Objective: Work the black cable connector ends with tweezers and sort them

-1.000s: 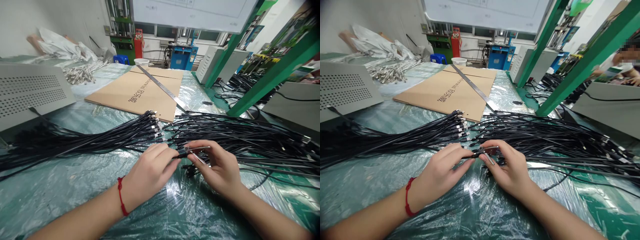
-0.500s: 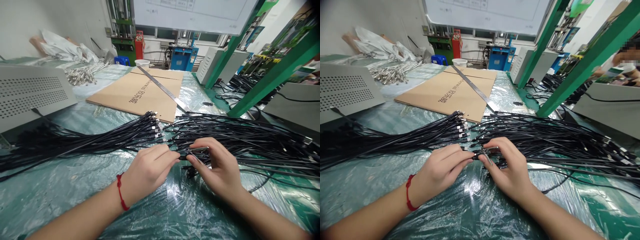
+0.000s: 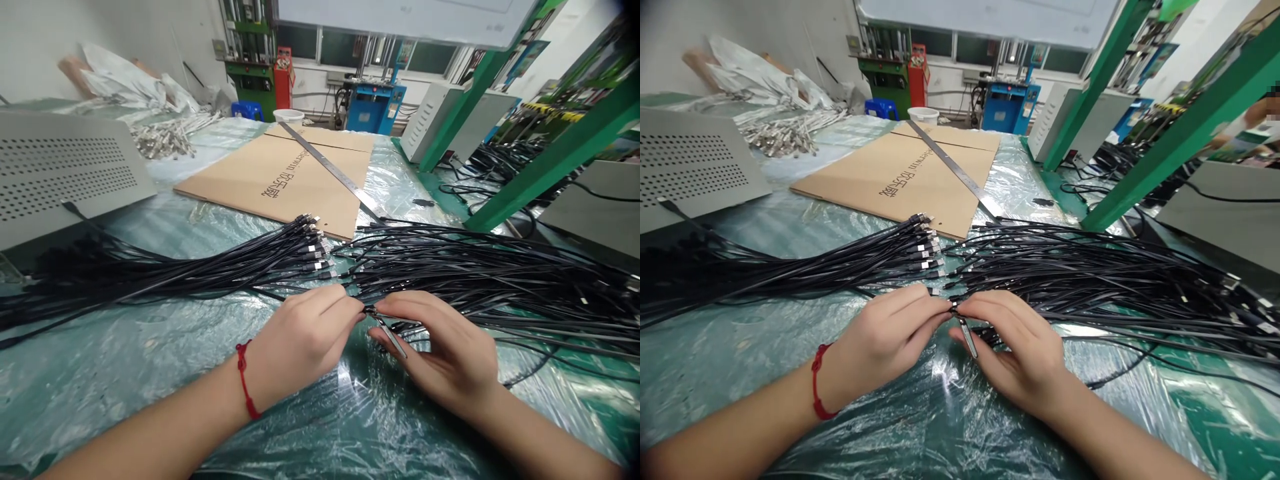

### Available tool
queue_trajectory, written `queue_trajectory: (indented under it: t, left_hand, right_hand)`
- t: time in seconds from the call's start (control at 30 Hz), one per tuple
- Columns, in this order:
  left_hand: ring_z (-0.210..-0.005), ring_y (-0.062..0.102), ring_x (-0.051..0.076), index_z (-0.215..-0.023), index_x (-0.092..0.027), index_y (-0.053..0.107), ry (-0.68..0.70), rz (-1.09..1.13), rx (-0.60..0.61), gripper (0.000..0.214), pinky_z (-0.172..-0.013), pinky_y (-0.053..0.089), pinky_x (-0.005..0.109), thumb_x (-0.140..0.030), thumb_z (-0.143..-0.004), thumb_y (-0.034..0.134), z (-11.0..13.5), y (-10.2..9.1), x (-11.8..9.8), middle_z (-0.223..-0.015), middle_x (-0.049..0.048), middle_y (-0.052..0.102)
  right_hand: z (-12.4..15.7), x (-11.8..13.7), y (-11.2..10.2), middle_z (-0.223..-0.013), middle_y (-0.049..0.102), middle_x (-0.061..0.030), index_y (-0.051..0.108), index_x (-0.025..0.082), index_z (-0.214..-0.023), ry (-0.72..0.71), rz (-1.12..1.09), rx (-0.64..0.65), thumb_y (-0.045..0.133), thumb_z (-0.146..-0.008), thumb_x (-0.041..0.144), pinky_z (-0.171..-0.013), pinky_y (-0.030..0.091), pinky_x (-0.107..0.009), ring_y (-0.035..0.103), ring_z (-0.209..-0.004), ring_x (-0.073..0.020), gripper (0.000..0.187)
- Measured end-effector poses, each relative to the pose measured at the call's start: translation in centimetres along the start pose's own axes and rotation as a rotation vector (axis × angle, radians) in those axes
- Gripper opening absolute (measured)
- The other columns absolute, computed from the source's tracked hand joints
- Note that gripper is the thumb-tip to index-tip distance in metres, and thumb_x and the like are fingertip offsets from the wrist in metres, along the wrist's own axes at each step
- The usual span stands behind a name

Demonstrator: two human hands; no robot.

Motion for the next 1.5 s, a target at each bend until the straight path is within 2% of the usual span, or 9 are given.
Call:
queue_trajectory:
  t: [0.47,0.7,0.8,0.87,0.97,1.03,1.1,1.2,1.5]
  left_hand:
    - [-0.078,0.061,0.018,-0.106,-0.013,0.066,-0.007,-0.034,0.031,0.019,-0.072,0.052,0.032,-0.007,-0.098,0.050,0.2,0.4,0.1,-0.085,0.0043,0.062]
    - [-0.072,0.056,0.018,-0.096,-0.012,0.067,0.015,-0.063,0.075,0.018,-0.064,0.048,0.033,-0.005,-0.095,0.050,0.3,0.9,-0.2,-0.078,0.0030,0.056]
    - [-0.074,0.058,0.018,-0.106,-0.011,0.067,0.012,-0.047,0.054,0.019,-0.066,0.048,0.032,-0.006,-0.096,0.051,0.3,0.8,-0.3,-0.081,0.0032,0.059]
    - [-0.074,0.058,0.017,-0.111,-0.012,0.065,0.011,-0.032,0.030,0.019,-0.066,0.048,0.031,-0.008,-0.098,0.052,0.3,0.6,-0.4,-0.082,0.0028,0.060]
    - [-0.074,0.057,0.016,-0.112,-0.014,0.064,0.002,-0.015,0.000,0.016,-0.066,0.048,0.030,-0.013,-0.100,0.053,0.2,0.3,-0.5,-0.083,0.0022,0.060]
    - [-0.076,0.058,0.016,-0.113,-0.016,0.063,-0.014,-0.011,-0.001,0.015,-0.068,0.048,0.030,-0.015,-0.101,0.054,0.1,0.3,-0.3,-0.085,0.0025,0.061]
    - [-0.078,0.059,0.016,-0.113,-0.016,0.063,-0.028,-0.006,-0.002,0.016,-0.070,0.049,0.030,-0.017,-0.100,0.055,0.1,0.3,-0.2,-0.087,0.0029,0.062]
    - [-0.079,0.060,0.017,-0.111,-0.016,0.063,-0.046,0.026,-0.018,0.015,-0.070,0.050,0.031,-0.017,-0.098,0.057,0.0,0.2,0.1,-0.087,0.0032,0.063]
    - [-0.072,0.060,0.015,-0.109,-0.019,0.064,-0.066,0.047,-0.048,0.013,-0.066,0.047,0.029,-0.021,-0.099,0.056,0.0,0.1,0.1,-0.084,0.0015,0.064]
  right_hand:
    - [-0.4,0.1,0.2,-0.095,0.075,-0.0048,0.067,0.023,-0.110,0.014,-0.009,0.019,0.070,-0.086,0.011,-0.076,0.063,-0.031,0.073,-0.086,-0.0179,0.027]
    - [-0.8,0.4,0.1,-0.092,0.075,-0.0049,0.068,0.022,-0.107,-0.006,-0.043,0.034,0.071,-0.085,0.008,-0.075,0.062,-0.029,0.073,-0.083,-0.0168,0.026]
    - [-0.3,-0.1,-0.1,-0.090,0.074,-0.0041,0.068,0.021,-0.104,0.014,-0.093,0.010,0.073,-0.084,0.008,-0.075,0.061,-0.027,0.073,-0.083,-0.0157,0.024]
    - [0.1,-1.3,-0.4,-0.092,0.074,-0.0037,0.068,0.022,-0.103,0.112,-0.111,-0.042,0.074,-0.084,0.012,-0.078,0.060,-0.028,0.072,-0.085,-0.0159,0.021]
    - [1.0,-4.6,-0.2,-0.093,0.074,-0.0035,0.065,0.023,-0.104,0.426,-0.193,-0.090,0.072,-0.089,0.024,-0.075,0.060,-0.028,0.073,-0.083,-0.0163,0.016]
    - [1.5,-6.2,1.4,-0.081,0.072,-0.0013,0.060,0.023,-0.106,0.623,-0.389,-0.021,0.066,-0.093,0.033,-0.065,0.060,-0.026,0.072,-0.071,-0.0151,0.018]
    - [1.6,-6.4,3.1,-0.069,0.067,0.0023,0.056,0.022,-0.106,0.716,-0.593,0.075,0.063,-0.095,0.037,-0.055,0.057,-0.023,0.068,-0.059,-0.0127,0.020]
    - [1.1,-6.0,3.3,-0.067,0.062,0.0033,0.057,0.022,-0.105,0.672,-0.615,0.084,0.063,-0.095,0.036,-0.051,0.053,-0.019,0.063,-0.057,-0.0105,0.018]
    - [0.8,-4.1,0.7,-0.093,0.072,-0.0028,0.058,0.024,-0.111,0.299,-0.079,-0.011,0.062,-0.095,0.026,-0.067,0.059,-0.022,0.073,-0.079,-0.0146,0.016]
Point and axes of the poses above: each hand's wrist, its own z-axis away from the middle knuckle, its own y-axis out of the palm, x = y × z, the point moved 9 cm from there along -z, towards the middle knuckle
